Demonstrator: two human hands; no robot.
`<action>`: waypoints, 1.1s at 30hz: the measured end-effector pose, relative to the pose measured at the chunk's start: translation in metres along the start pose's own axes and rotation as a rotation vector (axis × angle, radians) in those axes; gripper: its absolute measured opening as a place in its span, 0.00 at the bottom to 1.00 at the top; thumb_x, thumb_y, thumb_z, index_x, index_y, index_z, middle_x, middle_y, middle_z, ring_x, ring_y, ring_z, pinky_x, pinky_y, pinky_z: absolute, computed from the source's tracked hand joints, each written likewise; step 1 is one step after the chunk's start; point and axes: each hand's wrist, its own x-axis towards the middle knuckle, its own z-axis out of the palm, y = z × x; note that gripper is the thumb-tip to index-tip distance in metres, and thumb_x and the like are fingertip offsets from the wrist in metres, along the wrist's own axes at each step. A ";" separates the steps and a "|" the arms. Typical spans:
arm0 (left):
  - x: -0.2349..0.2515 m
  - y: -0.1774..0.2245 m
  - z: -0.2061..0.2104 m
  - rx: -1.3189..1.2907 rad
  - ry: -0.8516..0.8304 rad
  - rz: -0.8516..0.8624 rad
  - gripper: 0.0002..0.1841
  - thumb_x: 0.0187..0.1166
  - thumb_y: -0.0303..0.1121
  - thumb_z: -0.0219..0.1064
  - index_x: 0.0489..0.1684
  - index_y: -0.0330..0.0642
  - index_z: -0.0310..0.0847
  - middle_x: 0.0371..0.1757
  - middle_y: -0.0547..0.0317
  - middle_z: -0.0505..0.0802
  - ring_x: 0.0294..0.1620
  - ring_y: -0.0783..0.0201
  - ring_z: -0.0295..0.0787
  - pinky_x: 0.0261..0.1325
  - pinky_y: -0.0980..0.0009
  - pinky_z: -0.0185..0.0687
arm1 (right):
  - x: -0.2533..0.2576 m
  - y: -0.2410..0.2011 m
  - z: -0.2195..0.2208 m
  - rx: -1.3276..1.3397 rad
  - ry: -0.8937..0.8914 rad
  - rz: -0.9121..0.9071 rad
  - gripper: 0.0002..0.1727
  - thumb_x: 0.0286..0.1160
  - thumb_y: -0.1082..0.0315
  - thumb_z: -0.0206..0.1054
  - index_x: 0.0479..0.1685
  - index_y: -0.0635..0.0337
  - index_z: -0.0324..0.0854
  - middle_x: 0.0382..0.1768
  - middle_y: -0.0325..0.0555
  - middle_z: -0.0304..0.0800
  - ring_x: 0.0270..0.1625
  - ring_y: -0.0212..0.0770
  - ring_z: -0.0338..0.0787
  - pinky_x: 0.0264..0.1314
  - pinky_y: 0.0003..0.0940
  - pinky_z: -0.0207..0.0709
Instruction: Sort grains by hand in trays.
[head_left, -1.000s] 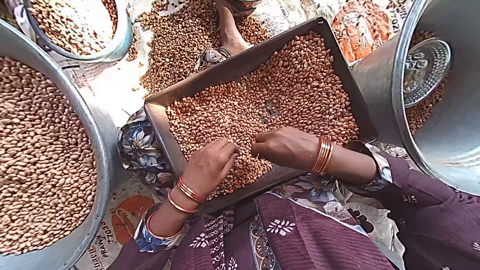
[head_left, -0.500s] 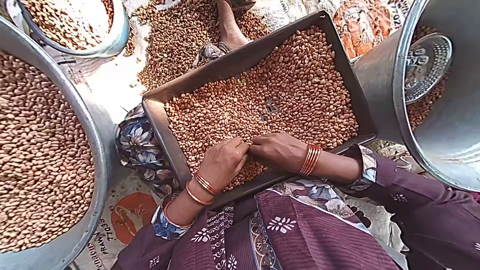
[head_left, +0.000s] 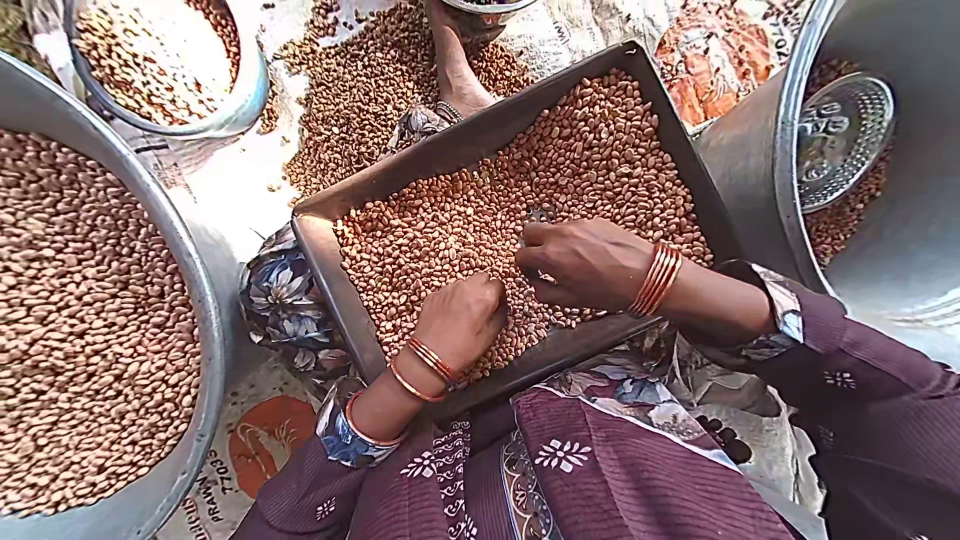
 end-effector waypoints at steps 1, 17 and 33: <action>0.004 -0.007 -0.006 -0.087 0.100 0.013 0.12 0.82 0.39 0.65 0.40 0.41 0.91 0.35 0.52 0.90 0.34 0.53 0.90 0.35 0.52 0.85 | 0.001 0.003 -0.008 -0.016 0.069 -0.002 0.08 0.72 0.61 0.67 0.32 0.54 0.86 0.38 0.47 0.82 0.28 0.48 0.86 0.21 0.46 0.76; 0.069 -0.021 -0.014 0.093 0.210 -0.011 0.08 0.80 0.33 0.72 0.44 0.37 0.88 0.43 0.42 0.88 0.39 0.43 0.90 0.37 0.46 0.86 | 0.022 0.058 -0.070 0.058 0.326 0.140 0.10 0.82 0.66 0.65 0.53 0.56 0.87 0.43 0.48 0.92 0.41 0.48 0.92 0.47 0.51 0.83; 0.034 -0.058 -0.074 -1.355 0.644 -0.180 0.18 0.95 0.47 0.47 0.29 0.59 0.73 0.18 0.79 0.71 0.12 0.81 0.58 0.16 0.87 0.56 | 0.072 0.036 -0.056 0.080 0.107 0.256 0.16 0.92 0.63 0.53 0.69 0.57 0.78 0.57 0.57 0.86 0.52 0.58 0.92 0.52 0.57 0.84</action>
